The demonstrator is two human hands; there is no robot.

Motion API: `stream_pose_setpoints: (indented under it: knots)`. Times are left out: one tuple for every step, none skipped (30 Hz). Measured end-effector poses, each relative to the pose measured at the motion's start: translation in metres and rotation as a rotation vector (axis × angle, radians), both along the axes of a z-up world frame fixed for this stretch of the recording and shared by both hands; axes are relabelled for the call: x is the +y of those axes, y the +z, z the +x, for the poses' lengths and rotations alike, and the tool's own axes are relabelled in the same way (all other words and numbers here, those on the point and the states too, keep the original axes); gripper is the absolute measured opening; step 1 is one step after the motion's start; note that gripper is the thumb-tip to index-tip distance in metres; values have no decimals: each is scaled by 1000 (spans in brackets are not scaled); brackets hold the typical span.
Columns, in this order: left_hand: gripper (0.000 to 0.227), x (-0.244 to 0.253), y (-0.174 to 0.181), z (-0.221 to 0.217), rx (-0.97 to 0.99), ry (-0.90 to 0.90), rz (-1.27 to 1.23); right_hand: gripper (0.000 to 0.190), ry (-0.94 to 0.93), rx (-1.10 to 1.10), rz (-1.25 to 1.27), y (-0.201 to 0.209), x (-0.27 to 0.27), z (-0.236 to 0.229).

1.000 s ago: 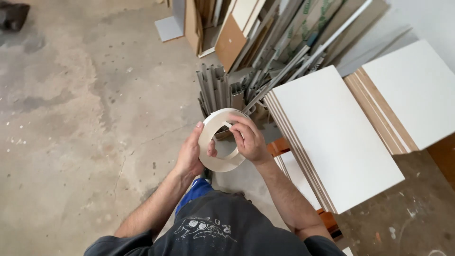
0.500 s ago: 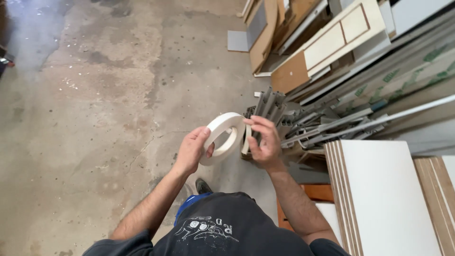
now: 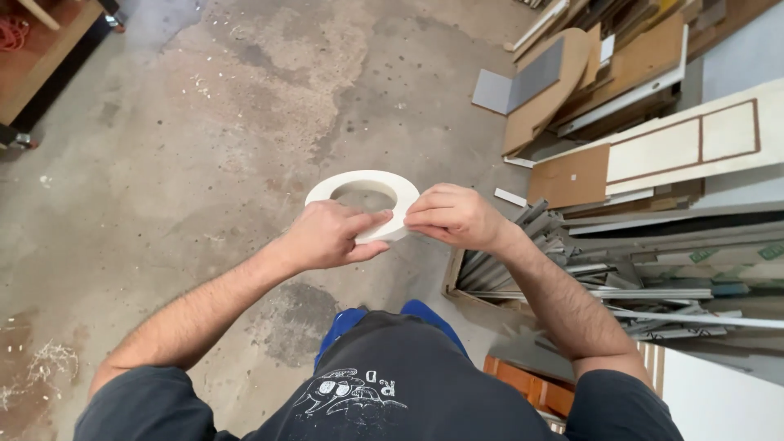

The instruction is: Applying edge banding tape to the edges of wooden boards in a workshop environment

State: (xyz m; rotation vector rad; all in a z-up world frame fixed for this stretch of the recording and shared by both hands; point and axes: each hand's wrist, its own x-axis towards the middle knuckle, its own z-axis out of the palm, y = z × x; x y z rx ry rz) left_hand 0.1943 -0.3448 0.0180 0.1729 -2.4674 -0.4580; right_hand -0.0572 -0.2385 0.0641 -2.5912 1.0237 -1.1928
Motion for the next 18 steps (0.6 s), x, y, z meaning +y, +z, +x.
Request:
stream_pose_setpoints:
  knots:
    - [42, -8, 0, 2, -6, 8, -104, 8, 30, -1, 12, -1, -11, 2]
    - [42, -13, 0, 4, -10, 24, -100, 8, 46, -4, 16, -5, -21, 1]
    - [42, -20, 1, 5, -13, 30, -161, 9, 60, 5, 79, -9, -32, 0]
    - [42, -27, 2, 6, -18, 35, -223, 10, 74, 14, 142, -13, -42, -1]
    - [42, -36, 2, 6, -25, 47, -220, 10, 87, 9, 144, -14, -52, -3]
    - [41, -45, 2, 6, -30, 36, -272, 12, 98, 13, 213, -15, -63, -4]
    - [40, -55, 1, 5, -35, 25, -327, 13, 109, 20, 279, -17, -74, -7]
    - [40, -64, 2, 3, -41, 36, -326, 13, 122, 17, 279, -19, -89, -11]
    - [40, -74, 3, 1, -52, 33, -348, 13, 142, 17, 312, -21, -104, -16]
    - [40, -85, 3, -1, -62, 29, -369, 13, 162, 17, 346, -23, -119, -21]
    - [40, -97, 2, -5, -71, 36, -370, 13, 172, 11, 345, -26, -134, -27]
    - [41, -109, 1, -9, -80, 35, -359, 12, 198, 7, 348, -28, -149, -34]
    - [42, -122, 0, -15, -88, 33, -350, 12, 222, 2, 350, -30, -165, -41]
    - [42, -135, -3, -19, -95, 39, -351, 12, 230, -3, 348, -24, -177, -43]
    - [43, -151, -6, -23, -93, 45, -315, 14, 266, 2, 330, -17, -190, -44]
    - [44, -167, -8, -28, -91, 52, -280, 21, 302, 7, 311, -9, -204, -47]
    - [44, -183, -8, -36, -94, 59, -286, 21, 309, 7, 305, -15, -221, -56]
    - [46, -200, -7, -44, -119, 61, -256, 12, 289, 9, 227, -21, -238, -66]
